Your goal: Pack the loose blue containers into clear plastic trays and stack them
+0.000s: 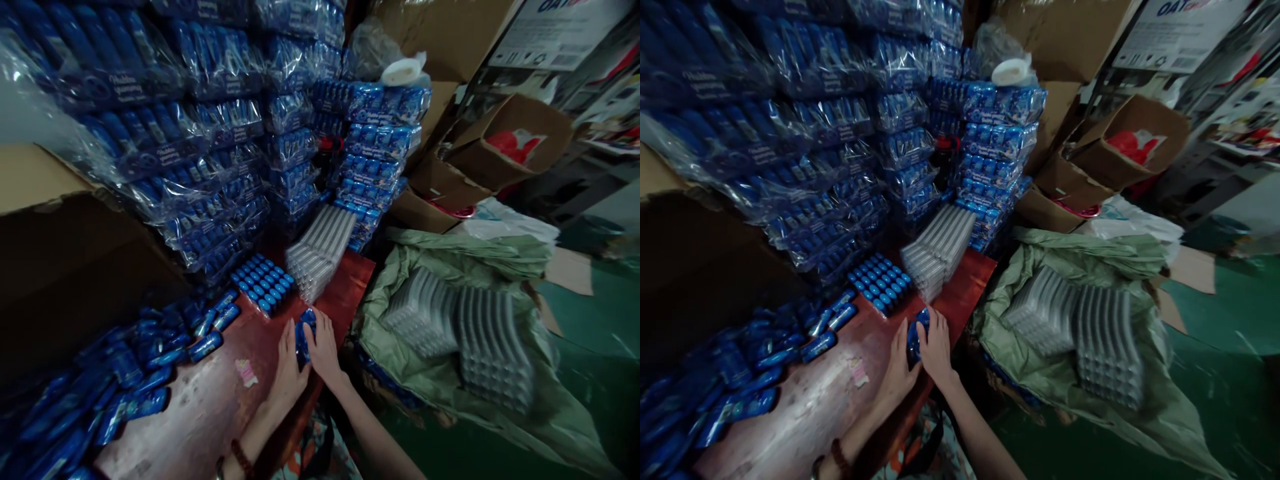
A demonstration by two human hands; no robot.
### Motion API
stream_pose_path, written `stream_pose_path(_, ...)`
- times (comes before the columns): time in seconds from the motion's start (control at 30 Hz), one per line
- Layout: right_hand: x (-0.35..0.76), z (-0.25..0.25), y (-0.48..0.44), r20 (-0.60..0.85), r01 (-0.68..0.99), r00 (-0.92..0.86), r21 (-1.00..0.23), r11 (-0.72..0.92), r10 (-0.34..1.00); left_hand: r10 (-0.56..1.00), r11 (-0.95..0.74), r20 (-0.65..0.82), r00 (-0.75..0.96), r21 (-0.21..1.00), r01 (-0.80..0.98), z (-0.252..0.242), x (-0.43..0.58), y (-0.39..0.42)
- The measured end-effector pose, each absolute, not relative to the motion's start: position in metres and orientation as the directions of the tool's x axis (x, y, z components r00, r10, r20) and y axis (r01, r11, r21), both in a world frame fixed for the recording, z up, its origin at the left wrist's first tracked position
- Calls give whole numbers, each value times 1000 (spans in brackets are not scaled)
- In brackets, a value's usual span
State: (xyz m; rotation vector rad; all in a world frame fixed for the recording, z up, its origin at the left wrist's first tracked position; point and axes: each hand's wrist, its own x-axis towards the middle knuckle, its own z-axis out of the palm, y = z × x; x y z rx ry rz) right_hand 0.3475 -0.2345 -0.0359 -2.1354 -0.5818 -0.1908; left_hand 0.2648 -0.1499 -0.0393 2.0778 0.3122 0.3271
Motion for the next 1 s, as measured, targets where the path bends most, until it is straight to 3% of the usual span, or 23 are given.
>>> stream_pose_path(0.13, 363, -27, -234, 341, 368, 929, -889, -272, 143, 470, -514, 155, 869, 848, 127, -12, 266, -135)
stream_pose_path(0.27, 441, -6, -239, 465, 415, 879, -855, -311, -104, 456, -367, 174, 873, 930, 6, 12, 309, -117)
stream_pose_path(0.33, 494, 16, -242, 520, 454, 844, -823, -342, -131, 399, -293, 164, 902, 955, -45, 17, 339, -112)
stream_pose_path(0.4, 546, 45, -244, 574, 503, 814, -773, -386, -90, 338, -237, 136, 931, 970, -55, 17, 366, -112)
stream_pose_path(0.5, 610, 91, -237, 606, 571, 790, -673, -471, 92, 266, -161, 64, 962, 987, -21, 13, 394, -116)
stream_pose_path(0.7, 671, 124, -207, 364, 546, 837, -525, -653, 408, 346, -20, -60, 936, 997, 71, 9, 403, -125)
stream_pose_path(0.83, 663, 114, -217, 250, 482, 876, -454, -749, 412, 329, -10, -112, 938, 993, 122, 15, 398, -127)
stream_pose_path(1.0, 642, 110, -264, 300, 418, 901, -408, -812, 313, 202, 6, -110, 973, 994, 111, 23, 385, -145)
